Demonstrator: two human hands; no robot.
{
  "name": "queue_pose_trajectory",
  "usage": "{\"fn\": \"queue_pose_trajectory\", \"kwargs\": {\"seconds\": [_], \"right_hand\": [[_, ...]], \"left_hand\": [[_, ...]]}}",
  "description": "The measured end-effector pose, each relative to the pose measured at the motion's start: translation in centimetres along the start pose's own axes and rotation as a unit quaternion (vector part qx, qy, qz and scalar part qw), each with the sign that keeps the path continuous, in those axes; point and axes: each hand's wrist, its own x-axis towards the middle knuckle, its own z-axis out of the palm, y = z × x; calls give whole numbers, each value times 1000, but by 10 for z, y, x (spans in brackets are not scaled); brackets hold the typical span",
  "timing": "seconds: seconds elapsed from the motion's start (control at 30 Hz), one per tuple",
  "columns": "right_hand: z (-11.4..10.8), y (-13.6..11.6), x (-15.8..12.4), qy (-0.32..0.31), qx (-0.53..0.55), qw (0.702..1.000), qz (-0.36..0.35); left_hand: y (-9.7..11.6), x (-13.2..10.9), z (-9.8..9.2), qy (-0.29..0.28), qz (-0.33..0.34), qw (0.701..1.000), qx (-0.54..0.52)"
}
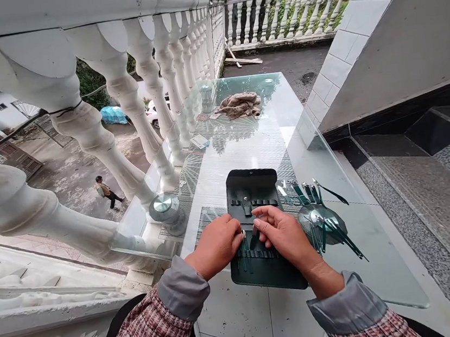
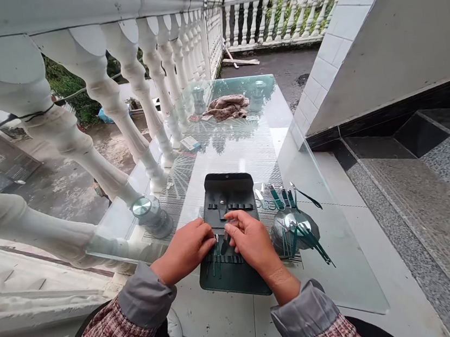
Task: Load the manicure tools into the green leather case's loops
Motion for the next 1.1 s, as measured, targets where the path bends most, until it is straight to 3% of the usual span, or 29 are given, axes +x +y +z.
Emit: {"fn": "queue_pose_trajectory", "kwargs": {"seconds": [0.3, 0.53, 1.1], "right_hand": [[6, 0, 7, -9, -25, 1000, 6], [-9, 4, 11, 27, -41, 999, 17], [-12, 2, 10, -4, -45, 997, 68]], "left_hand": [[0, 0, 0, -2, 3, 1000, 9], [1, -1, -3, -10, 2, 1000, 11], [2, 0, -2, -16, 0, 1000, 21]]}}
